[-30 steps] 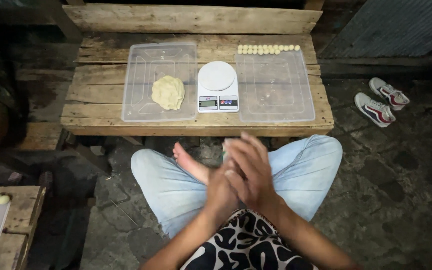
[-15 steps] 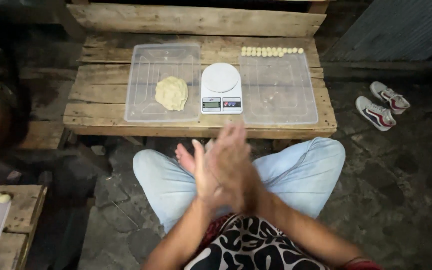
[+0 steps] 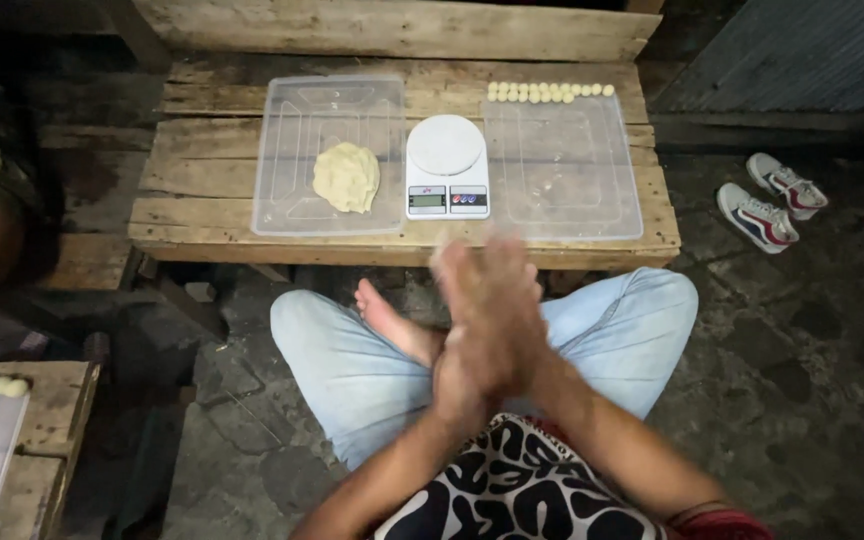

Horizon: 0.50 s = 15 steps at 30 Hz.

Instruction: Portioning a large mass of dough into small, uniform balls by weighing each piece on a digital scale and rolling it between the palms.

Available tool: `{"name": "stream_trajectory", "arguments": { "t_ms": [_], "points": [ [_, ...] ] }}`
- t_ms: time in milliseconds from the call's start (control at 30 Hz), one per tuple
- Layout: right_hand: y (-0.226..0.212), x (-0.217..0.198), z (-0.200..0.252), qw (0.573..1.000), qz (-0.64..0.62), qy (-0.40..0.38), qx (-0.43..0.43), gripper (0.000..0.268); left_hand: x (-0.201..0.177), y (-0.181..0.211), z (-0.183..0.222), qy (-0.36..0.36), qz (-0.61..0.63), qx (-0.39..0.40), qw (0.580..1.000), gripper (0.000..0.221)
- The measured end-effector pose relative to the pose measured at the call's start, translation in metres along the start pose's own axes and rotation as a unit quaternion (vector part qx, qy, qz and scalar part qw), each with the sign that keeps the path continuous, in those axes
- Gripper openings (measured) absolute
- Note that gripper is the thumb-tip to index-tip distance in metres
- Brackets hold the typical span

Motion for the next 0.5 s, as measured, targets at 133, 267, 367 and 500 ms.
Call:
{"name": "stream_trajectory", "arguments": {
  "t_ms": [133, 267, 367, 500],
  "points": [
    [-0.014, -0.004, 0.047, 0.868, -0.216, 0.384, -0.228, 0.068, 0.007, 0.004, -0.013, -0.014, -0.016, 0.015, 1.000, 0.076],
    [-0.018, -0.035, 0.053, 0.834, -0.286, 0.425, -0.207, 0.064, 0.030, 0.009, -0.001, -0.095, -0.154, 0.137, 0.974, 0.088],
    [0.023, -0.015, 0.028, 0.880, -0.250, 0.373, -0.157, 0.065, 0.017, 0.023, 0.029, 0.121, -0.377, 0.300, 0.868, 0.086],
    [-0.009, -0.030, 0.050, 0.784, -0.466, 0.357, -0.201, 0.057, 0.003, 0.006, -0.014, -0.075, 0.180, 0.021, 0.981, 0.075]
  ]
}}
Point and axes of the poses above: each hand's wrist, its own z-axis away from the middle knuckle, its own x-axis out of the palm, y = z × x, the point moved 8 cm from there along -z, towards the middle knuckle, and after that the axes turned 15 degrees about z, right-handed, at the moved point
